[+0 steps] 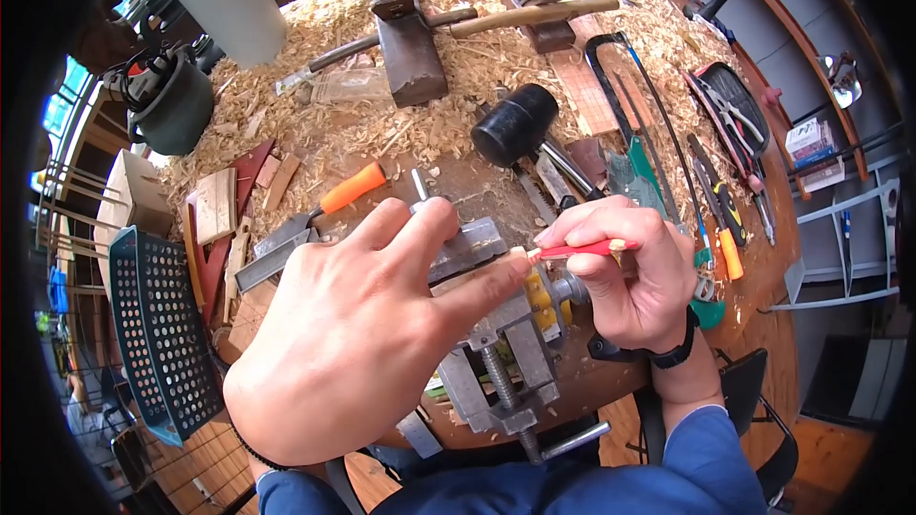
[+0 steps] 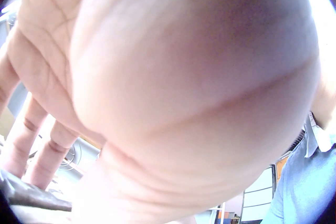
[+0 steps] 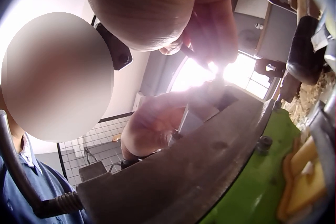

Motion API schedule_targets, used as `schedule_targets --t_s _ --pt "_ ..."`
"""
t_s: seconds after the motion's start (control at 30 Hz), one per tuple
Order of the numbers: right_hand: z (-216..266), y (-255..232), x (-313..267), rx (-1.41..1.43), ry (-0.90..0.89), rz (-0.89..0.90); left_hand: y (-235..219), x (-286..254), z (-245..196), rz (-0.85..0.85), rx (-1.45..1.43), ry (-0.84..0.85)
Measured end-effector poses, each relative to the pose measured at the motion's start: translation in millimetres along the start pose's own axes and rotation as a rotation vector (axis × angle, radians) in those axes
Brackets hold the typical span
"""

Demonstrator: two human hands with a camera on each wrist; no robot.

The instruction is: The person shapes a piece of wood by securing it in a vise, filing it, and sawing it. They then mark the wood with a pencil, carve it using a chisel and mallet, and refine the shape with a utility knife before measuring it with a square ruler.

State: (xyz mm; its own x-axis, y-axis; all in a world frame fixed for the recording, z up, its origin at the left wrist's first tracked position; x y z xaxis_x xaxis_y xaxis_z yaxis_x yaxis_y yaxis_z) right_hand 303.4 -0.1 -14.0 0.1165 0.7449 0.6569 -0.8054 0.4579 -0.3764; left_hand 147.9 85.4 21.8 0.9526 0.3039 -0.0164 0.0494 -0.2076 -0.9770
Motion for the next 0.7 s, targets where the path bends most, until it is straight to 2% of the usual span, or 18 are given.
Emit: schedule_targets --t_s 0.33,0.4,0.53,0.7 --pt "3.9 -1.6 -0.3 -0.024 -0.071 0.048 -2.3 1.8 -1.4 0.0 -0.021 -0.012" --pt "1.1 -1.2 -1.7 -0.021 0.025 0.087 -3.1 3.1 -1.2 0.009 -0.035 -0.015" --pt "-4.1 -3.0 -2.2 0.014 0.077 0.075 -4.3 4.3 -1.4 -0.011 -0.081 0.001" --pt "-2.1 -3.6 -0.6 -0.018 0.04 0.103 -4.0 4.3 -3.0 -0.01 -0.075 -0.012"
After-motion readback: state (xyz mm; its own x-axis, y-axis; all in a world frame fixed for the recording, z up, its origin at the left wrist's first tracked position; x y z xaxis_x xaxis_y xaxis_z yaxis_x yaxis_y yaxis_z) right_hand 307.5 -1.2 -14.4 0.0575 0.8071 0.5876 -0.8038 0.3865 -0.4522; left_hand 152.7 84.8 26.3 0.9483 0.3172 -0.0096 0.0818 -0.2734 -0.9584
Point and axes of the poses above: each hand's wrist, its own x-axis towards the middle knuckle, its own y-axis out of the palm, z = x × y, the point moved 7 cm from there along x, towards the middle knuckle
